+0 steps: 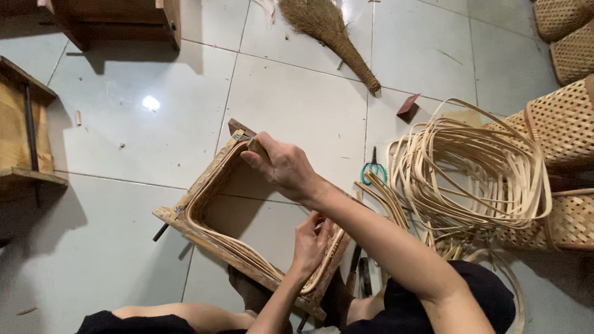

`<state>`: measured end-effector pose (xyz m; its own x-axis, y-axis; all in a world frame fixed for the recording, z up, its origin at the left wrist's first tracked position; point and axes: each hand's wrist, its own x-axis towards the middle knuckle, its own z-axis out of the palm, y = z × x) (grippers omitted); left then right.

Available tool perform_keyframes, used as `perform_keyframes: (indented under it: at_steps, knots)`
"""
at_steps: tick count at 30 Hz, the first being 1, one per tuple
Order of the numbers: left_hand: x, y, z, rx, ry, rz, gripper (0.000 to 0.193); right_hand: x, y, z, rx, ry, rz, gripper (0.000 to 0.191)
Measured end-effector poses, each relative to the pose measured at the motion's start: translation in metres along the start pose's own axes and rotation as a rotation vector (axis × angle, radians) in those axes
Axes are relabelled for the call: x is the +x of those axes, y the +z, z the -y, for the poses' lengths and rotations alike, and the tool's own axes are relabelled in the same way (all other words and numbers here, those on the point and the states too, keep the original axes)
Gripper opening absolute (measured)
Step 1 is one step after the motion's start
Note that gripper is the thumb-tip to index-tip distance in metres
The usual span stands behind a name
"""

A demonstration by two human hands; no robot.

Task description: The person sits on the floor fitting and pressing bamboo strips into a rectangular wooden-framed basket, weaving strips across the open side and tapping them into place with a mallet, then trims and adjusts the strips by hand.

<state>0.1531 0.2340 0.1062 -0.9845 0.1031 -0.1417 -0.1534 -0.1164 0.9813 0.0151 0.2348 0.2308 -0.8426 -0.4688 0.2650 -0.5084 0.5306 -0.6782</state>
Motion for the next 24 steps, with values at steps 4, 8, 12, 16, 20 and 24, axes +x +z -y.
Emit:
perform_keyframes:
  at_steps: [4,8,12,16,20,24]
  knots:
    - [-0.001,0.007,0.022,-0.029,-0.055,-0.03,0.027,-0.012,0.01,-0.017,-0.059,-0.027,-0.084,0.035]
    - [-0.002,0.013,0.032,0.009,-0.036,-0.021,0.025,-0.016,0.016,-0.027,-0.095,-0.034,-0.094,0.035]
    - [0.001,0.012,0.033,0.025,-0.003,-0.016,0.026,-0.014,0.015,-0.029,-0.092,-0.02,-0.081,0.034]
    - [0.001,0.015,0.033,0.045,-0.01,-0.02,0.03,-0.013,0.016,-0.036,-0.076,0.085,-0.025,0.031]
    - [-0.001,0.02,0.041,0.082,-0.116,-0.044,0.03,-0.003,0.037,-0.058,-0.202,0.18,0.111,0.023]
    - [0.01,0.015,0.072,-0.644,-0.124,-0.155,0.039,0.026,0.081,-0.085,-0.278,0.014,0.143,0.028]
